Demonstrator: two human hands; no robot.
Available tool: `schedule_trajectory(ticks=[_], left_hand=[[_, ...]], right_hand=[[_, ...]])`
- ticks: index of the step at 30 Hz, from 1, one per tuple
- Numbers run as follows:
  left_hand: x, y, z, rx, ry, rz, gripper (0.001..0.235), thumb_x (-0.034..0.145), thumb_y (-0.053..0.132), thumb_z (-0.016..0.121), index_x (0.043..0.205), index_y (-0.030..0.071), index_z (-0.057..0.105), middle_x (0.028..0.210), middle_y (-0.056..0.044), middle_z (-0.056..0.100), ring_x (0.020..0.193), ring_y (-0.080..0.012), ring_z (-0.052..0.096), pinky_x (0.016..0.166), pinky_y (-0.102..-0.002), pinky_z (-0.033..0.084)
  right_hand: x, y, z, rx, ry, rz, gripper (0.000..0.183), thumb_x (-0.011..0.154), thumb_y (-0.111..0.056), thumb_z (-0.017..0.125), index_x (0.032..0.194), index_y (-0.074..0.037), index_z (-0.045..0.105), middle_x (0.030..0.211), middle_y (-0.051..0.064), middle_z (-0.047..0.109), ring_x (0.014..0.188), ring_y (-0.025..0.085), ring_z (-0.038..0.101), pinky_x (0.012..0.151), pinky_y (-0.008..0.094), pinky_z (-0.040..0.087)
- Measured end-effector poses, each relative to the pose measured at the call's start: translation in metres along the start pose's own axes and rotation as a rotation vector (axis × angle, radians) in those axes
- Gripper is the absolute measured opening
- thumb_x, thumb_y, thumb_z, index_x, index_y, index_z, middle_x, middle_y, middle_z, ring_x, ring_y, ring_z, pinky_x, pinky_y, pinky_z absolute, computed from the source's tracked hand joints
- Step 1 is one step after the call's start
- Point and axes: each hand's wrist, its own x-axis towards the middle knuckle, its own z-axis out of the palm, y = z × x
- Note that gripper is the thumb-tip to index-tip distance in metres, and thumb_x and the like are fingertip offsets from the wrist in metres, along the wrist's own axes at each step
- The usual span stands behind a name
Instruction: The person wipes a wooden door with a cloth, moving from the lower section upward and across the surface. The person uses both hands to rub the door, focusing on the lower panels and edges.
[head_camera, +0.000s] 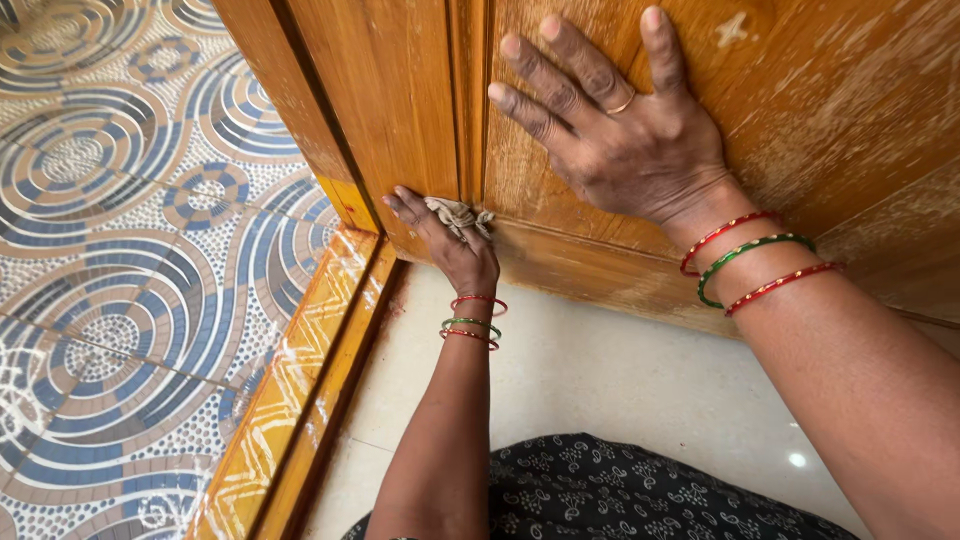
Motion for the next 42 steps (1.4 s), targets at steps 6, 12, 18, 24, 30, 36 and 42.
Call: schedule_trajectory(ticks=[6, 12, 18, 24, 30, 36, 42], left_hand=[[0.031, 0.024, 0.015, -0.278, -0.039, -0.250, 0.061, 0.103, 0.011, 0.046, 0.162, 0.004, 0.027, 0.162, -0.025, 0.031, 0.148, -0.0370, 0.028, 0.125, -0.045, 0.029], [0.054, 0.082, 0.006, -0.200, -0.123, 0.331, 0.066, 0.114, 0.008, 0.046, 0.165, 0.021, 0.007, 0.170, -0.001, 0.002, 0.160, -0.0192, -0.001, 0.135, -0.038, 0.005], [0.048, 0.056, 0.000, 0.008, -0.098, 0.287, 0.072, 0.110, 0.017, 0.057, 0.166, 0.020, 0.011, 0.173, -0.008, 0.002, 0.162, -0.0256, 0.000, 0.135, -0.042, 0.004], [0.006, -0.015, 0.008, -0.009, -0.021, 0.095, 0.079, 0.104, 0.017, 0.055, 0.167, 0.008, 0.008, 0.175, -0.014, 0.004, 0.165, -0.0330, -0.003, 0.136, -0.045, 0.002], [-0.019, -0.056, 0.025, -0.019, 0.119, -0.288, 0.077, 0.096, 0.002, 0.041, 0.163, 0.001, 0.005, 0.174, -0.019, 0.002, 0.161, -0.0363, -0.006, 0.132, -0.047, -0.002], [0.024, -0.018, 0.033, -0.452, 0.227, -0.416, 0.078, 0.098, 0.002, 0.043, 0.163, 0.006, 0.002, 0.173, -0.012, -0.002, 0.146, -0.0401, 0.022, 0.109, -0.049, 0.029], [0.049, 0.039, 0.025, -0.099, 0.046, 0.191, 0.066, 0.112, 0.007, 0.051, 0.165, 0.014, 0.012, 0.173, -0.006, -0.004, 0.158, -0.0250, -0.006, 0.135, -0.041, -0.002]], right_hand=[[-0.004, 0.002, -0.003, -0.018, -0.001, -0.028, 0.038, 0.120, -0.044, 0.041, 0.155, -0.038, 0.053, 0.170, -0.001, 0.036, 0.157, 0.026, 0.013, 0.126, 0.069, -0.011], [-0.008, -0.003, 0.001, 0.142, 0.042, 0.010, 0.037, 0.116, -0.036, 0.045, 0.151, -0.027, 0.056, 0.163, 0.000, 0.043, 0.156, 0.023, 0.024, 0.119, 0.061, 0.005], [-0.012, -0.003, 0.000, 0.387, 0.138, 0.053, 0.040, 0.104, -0.014, 0.056, 0.143, -0.010, 0.061, 0.144, 0.001, 0.060, 0.120, 0.013, 0.058, 0.092, 0.032, 0.048], [-0.007, -0.001, -0.007, 0.276, 0.151, 0.048, 0.036, 0.096, -0.020, 0.061, 0.132, -0.019, 0.065, 0.095, -0.009, 0.064, 0.085, 0.006, 0.061, 0.071, 0.021, 0.048], [-0.005, 0.001, -0.008, 0.241, 0.199, 0.036, 0.026, 0.103, -0.020, 0.062, 0.129, -0.019, 0.067, 0.088, -0.009, 0.060, 0.080, 0.004, 0.059, 0.066, 0.020, 0.048], [-0.010, -0.004, 0.000, 0.252, 0.183, 0.028, 0.026, 0.099, -0.019, 0.060, 0.124, -0.020, 0.068, 0.086, -0.009, 0.058, 0.078, 0.003, 0.058, 0.068, 0.019, 0.048], [-0.010, -0.005, 0.001, 0.293, 0.216, 0.045, 0.022, 0.100, -0.018, 0.063, 0.121, -0.020, 0.069, 0.088, -0.008, 0.060, 0.080, 0.005, 0.060, 0.069, 0.020, 0.049]])
